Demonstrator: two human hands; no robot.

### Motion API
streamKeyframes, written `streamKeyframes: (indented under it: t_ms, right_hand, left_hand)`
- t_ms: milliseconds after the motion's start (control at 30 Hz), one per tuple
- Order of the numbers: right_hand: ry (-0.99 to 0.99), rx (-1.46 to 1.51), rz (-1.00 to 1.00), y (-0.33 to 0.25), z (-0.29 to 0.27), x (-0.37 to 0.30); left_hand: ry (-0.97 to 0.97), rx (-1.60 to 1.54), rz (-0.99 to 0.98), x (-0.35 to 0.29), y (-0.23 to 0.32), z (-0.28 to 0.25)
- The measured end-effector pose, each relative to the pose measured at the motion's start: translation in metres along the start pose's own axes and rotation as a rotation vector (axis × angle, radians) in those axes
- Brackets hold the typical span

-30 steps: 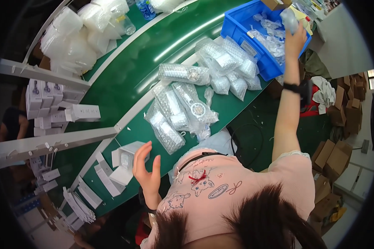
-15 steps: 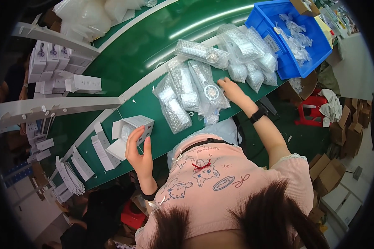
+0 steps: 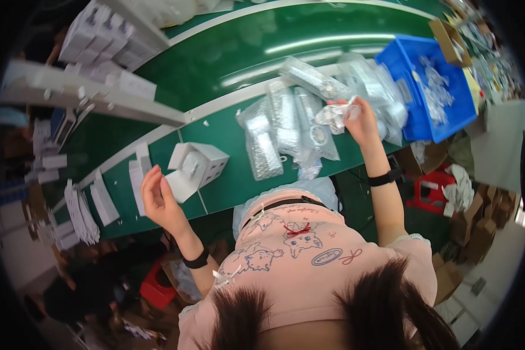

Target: The person packages items by hand, placing a bubble-wrapped device and a small white box into a larger white box. The person then closes the box, sets it aside, and gathers more bubble-wrapped devices from the table.

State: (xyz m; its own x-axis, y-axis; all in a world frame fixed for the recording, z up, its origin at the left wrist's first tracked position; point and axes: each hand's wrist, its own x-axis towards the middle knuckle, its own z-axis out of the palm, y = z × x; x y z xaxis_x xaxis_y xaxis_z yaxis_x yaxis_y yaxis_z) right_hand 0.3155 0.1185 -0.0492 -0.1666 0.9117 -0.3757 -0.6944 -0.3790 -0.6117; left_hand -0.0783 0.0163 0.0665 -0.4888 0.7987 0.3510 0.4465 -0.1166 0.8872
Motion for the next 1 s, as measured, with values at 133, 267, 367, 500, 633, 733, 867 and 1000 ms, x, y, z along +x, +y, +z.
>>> streamKeyframes:
  t_ms: [133,267,367,500,633,733,867,1000]
  right_hand:
    - [-0.028,0.303,0.148,0.019,0.049,-0.004]
    - [-0.021,0.158,0.186,0.048,0.114,-0.005]
    - [-0.148,-0.017,0.154,0.075,0.16,-0.002]
    - [-0.366,-0.12,0.176,0.106,0.205,-0.003]
    - [-0.382,-0.187,0.144,0.124,0.212,0.0]
    - [-0.367,-0.277,0.102,0.135,0.205,0.006]
    - [-0.32,-0.482,0.058,0.145,0.193,0.011]
    - [-0.257,-0.534,0.085,0.155,0.184,0.009]
  left_hand:
    - [-0.119,0.135,-0.039,0.0,-0.006,-0.028]
    - [-0.245,0.36,-0.003,-0.011,0.007,-0.028]
    - [-0.295,0.383,-0.051,-0.02,0.003,-0.024]
    - [-0.273,0.482,-0.013,-0.033,0.0,-0.018]
    - [-0.14,0.611,0.123,-0.047,0.007,-0.008]
    - [-0.019,0.354,-0.039,-0.057,0.006,-0.004]
    - [0.184,0.258,0.063,-0.079,-0.019,0.007]
    - [0.13,-0.206,-0.299,-0.078,-0.041,0.012]
